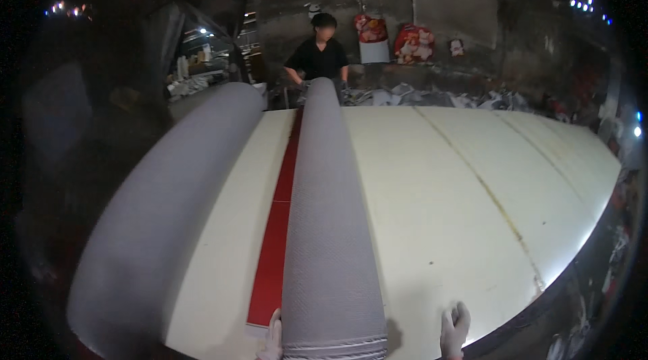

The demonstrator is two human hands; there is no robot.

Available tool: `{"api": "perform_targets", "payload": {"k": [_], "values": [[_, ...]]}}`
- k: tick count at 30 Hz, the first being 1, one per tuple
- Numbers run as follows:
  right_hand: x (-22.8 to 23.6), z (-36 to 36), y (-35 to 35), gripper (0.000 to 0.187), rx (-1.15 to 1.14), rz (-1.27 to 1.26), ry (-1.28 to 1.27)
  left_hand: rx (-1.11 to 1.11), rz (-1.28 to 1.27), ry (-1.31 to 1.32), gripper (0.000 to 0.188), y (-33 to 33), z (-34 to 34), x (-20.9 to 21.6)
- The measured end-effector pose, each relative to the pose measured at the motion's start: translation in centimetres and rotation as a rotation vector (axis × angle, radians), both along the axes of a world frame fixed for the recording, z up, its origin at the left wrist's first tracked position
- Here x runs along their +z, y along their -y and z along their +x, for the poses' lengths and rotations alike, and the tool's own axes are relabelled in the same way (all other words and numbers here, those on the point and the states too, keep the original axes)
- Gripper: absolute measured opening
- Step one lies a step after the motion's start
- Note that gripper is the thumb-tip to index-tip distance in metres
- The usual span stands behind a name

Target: Cutting, sorting, and rolling large printed floor mats using an electric cutter in a manufacturing environment.

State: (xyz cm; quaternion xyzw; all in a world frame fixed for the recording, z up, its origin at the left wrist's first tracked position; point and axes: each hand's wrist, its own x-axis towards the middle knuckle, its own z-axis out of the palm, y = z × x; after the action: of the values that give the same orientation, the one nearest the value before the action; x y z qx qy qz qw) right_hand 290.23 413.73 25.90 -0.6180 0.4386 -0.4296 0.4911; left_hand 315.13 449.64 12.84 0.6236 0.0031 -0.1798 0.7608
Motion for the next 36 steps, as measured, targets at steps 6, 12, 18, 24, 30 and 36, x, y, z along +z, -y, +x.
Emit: {"api": "perform_targets", "payload": {"k": [6,12,18,24,30,36], "values": [[6.6,-2.9,-10.6,0.051,0.261,-0.329,-0.090,-0.667,0.272,1.149,0.061,10.4,-8.4,21.6],[1.3,-10.3,6.3,0.028,-0.141,-0.482,-0.114,-0.375,0.315,1.392,0.053,21.3,-16.9,25.5],[-4.0,-23.9,19.5,0.029,-0.378,-0.096,-0.537,-0.669,0.478,1.814,0.093,48.5,-29.9,21.4],[6.7,-51.9,22.2,0.020,-0.595,-0.533,-0.856,-0.480,-0.368,1.442,0.075,78.2,-46.7,34.7],[6.3,-85.7,6.9,0.064,-1.532,0.206,-0.040,-0.710,-0.461,1.290,0.069,83.8,-56.4,32.1],[-8.0,-88.2,-5.8,0.064,-1.460,0.515,-0.788,-0.937,0.614,1.028,0.083,96.9,-54.8,8.2]]}}
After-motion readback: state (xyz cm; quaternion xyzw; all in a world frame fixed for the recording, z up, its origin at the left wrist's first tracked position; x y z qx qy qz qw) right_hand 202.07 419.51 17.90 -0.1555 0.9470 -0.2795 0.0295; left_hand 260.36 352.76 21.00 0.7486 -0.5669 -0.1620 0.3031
